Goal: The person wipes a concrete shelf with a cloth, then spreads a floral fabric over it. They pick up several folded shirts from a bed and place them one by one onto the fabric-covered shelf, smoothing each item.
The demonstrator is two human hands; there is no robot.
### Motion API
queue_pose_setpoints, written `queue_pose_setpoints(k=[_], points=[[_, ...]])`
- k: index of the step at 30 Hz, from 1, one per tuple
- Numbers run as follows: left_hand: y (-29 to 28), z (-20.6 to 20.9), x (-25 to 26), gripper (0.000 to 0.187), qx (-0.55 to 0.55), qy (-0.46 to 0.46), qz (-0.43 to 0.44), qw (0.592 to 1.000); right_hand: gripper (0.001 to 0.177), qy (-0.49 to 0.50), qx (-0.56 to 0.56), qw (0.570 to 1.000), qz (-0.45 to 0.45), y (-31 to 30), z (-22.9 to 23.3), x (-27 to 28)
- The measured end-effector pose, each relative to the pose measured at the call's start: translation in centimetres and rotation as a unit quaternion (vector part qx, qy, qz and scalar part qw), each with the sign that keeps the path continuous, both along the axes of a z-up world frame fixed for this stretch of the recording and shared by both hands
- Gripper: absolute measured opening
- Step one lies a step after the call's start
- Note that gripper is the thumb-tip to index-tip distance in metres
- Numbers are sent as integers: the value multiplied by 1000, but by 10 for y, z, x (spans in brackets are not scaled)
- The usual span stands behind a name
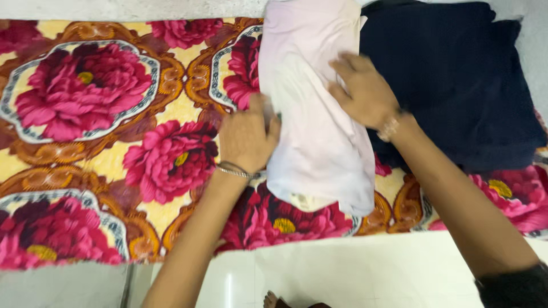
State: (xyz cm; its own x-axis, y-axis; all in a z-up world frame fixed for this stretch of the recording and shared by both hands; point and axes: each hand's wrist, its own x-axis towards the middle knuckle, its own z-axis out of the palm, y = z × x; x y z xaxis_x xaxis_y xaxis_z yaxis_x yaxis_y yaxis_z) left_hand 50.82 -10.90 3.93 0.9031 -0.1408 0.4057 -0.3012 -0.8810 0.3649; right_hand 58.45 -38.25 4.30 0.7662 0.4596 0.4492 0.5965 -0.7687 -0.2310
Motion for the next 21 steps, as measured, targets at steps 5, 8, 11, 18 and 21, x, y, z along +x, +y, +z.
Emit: queue_pose_setpoints(k=[5,8,11,18,21], points=[[-20,15,-63,50,-33,51,9,998,34,11,68,997,42,-1,23,-113],[-17,19,-77,34,-63,49,67,995,40,-31,22,999,-34,-1,19,-140],[-2,13,-94,29,-103,-2,91,991,39,-42,19,996,-80,-15,12,-145],[11,9,-118,44,-157,-85,-32,983,45,-104,41,993,-23,-12,-3,-140],[14,13,-119,55,-119,-36,-83,989,47,-95,42,995,-9,-14,-5,-138]])
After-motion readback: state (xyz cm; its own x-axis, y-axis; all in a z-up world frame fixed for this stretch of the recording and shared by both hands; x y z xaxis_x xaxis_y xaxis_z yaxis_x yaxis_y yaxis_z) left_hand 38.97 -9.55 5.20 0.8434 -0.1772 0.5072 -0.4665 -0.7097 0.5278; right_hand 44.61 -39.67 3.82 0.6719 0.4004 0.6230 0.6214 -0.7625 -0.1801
